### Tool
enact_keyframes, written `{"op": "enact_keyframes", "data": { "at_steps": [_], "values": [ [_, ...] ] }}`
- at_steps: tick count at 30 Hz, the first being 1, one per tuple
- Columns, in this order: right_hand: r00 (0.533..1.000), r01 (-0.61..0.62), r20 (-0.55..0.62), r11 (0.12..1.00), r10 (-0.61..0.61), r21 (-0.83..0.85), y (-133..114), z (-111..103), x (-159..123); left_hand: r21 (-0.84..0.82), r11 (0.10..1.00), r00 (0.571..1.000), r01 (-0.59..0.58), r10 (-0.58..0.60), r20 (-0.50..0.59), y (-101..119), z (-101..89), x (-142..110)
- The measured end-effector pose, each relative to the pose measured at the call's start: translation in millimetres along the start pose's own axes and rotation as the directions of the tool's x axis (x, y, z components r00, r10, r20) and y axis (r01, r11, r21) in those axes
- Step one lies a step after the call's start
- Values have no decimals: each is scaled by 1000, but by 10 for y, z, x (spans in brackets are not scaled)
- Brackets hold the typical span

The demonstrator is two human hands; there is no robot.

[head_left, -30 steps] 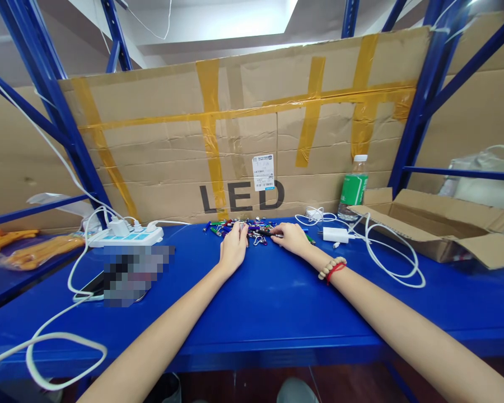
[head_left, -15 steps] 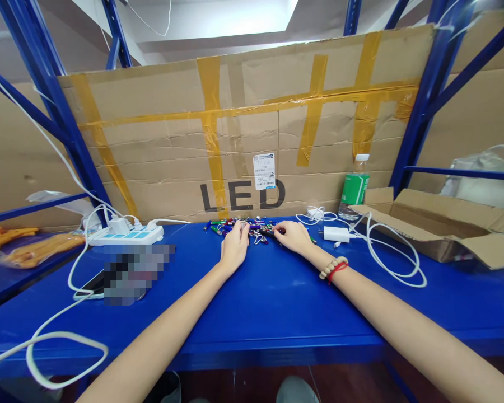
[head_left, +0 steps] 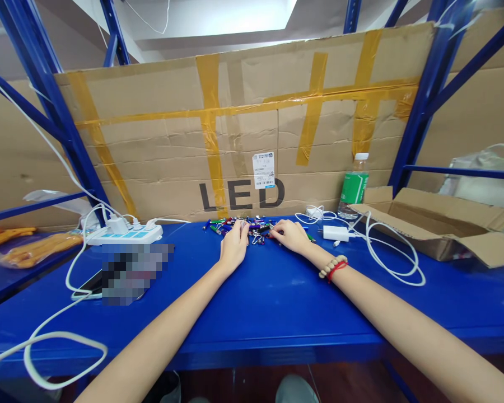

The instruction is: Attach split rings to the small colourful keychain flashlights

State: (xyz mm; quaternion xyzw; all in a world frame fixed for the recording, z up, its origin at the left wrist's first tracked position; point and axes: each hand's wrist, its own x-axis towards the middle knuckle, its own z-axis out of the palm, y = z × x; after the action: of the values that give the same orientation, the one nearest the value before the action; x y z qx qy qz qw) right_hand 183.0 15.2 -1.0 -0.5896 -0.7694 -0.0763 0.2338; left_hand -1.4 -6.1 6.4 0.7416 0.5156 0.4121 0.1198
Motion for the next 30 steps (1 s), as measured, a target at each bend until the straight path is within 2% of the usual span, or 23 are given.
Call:
{"op": "enact_keyframes", "data": {
  "at_steps": [8,17,23,30],
  "values": [
    [993,-112,-27,992,114,58,16,-1,9,6,1000,1000,-2,2,-10,10,-1,-6],
    [995,-38,97,999,37,9,21,23,-7,12,1000,1000,-9,9,-17,-9,9,1],
    [1000,1,29,1000,-2,27,123,34,28,7,1000,1000,0,0,-12,2,4,2],
    [985,-113,-128,993,116,24,157,-69,39,-2,1000,1000,-5,5,-7,-3,8,3]
  ]
}}
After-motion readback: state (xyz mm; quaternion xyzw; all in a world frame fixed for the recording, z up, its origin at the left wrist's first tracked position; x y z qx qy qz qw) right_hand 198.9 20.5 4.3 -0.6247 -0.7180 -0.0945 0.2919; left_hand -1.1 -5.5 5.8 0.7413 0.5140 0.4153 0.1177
